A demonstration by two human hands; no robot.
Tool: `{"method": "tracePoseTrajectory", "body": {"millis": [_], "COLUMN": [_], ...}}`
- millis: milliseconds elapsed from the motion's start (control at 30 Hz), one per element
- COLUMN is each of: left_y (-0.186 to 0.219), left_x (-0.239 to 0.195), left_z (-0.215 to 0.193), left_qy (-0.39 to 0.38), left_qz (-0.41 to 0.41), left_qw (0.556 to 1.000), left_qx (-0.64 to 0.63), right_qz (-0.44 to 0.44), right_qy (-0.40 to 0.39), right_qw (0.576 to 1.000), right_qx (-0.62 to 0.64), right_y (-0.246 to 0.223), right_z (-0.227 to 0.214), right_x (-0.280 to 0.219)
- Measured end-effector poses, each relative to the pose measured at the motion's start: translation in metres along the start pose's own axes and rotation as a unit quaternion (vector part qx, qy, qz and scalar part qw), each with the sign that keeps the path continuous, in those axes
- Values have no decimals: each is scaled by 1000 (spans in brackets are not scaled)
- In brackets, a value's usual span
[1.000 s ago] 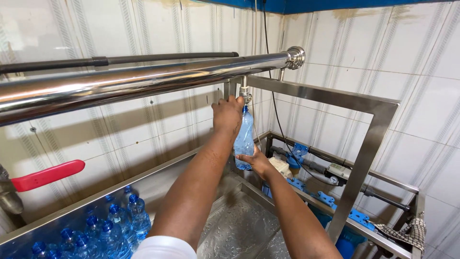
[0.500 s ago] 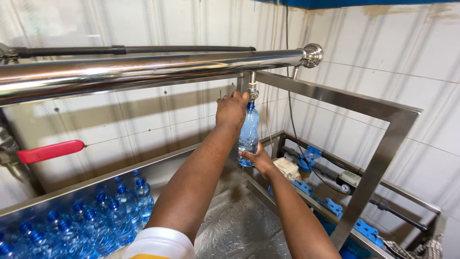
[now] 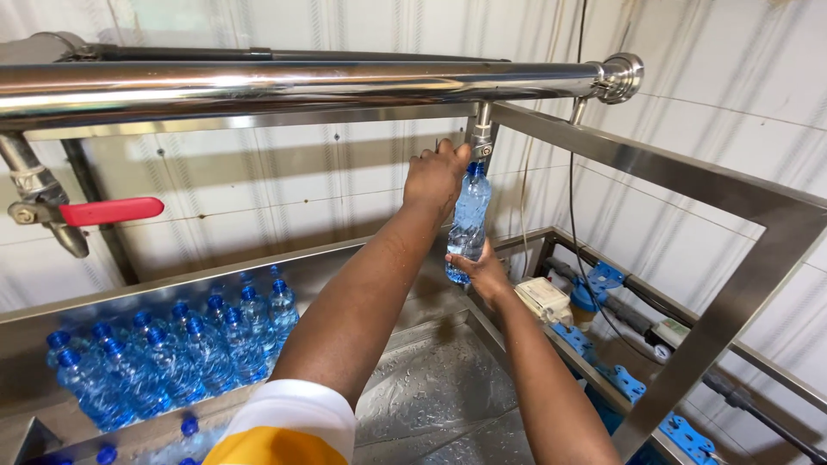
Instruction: Filling plastic bottles with water and applying adhesive seals to the caps of a bundle of bottles
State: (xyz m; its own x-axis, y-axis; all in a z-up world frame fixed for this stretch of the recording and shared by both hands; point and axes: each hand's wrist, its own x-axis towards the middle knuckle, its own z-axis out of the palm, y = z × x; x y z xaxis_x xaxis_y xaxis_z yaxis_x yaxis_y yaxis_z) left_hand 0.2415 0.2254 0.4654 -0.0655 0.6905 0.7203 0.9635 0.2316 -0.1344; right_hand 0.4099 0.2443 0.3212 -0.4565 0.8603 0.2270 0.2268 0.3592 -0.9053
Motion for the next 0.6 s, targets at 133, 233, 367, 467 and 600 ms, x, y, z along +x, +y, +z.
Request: {"method": "tracePoseTrajectory", "body": {"millis": [133, 233, 367, 467, 600], "left_y": [-3, -2, -3, -9, -15], "left_x": [0, -4, 0, 6, 30], "left_z": [-6, -16, -12, -12, -27], "left_qy": [-15, -24, -28, -39, 5], "left_qz": [5, 2, -5, 11, 90], "left_qw": [1000, 1000, 1000, 999, 975], "left_qx": [1, -4, -1, 4, 202], "right_qz": [-23, -38, -34, -37, -29], "right_qy": [10, 33, 53, 65, 63], "right_qw": [997, 991, 991, 989, 987], "right_qx": [77, 120, 121, 125, 144], "right_y": [-9, -3, 6, 4, 33], "right_z": [13, 11, 23, 22, 37], "right_x": [-2, 5, 21, 17, 29]}}
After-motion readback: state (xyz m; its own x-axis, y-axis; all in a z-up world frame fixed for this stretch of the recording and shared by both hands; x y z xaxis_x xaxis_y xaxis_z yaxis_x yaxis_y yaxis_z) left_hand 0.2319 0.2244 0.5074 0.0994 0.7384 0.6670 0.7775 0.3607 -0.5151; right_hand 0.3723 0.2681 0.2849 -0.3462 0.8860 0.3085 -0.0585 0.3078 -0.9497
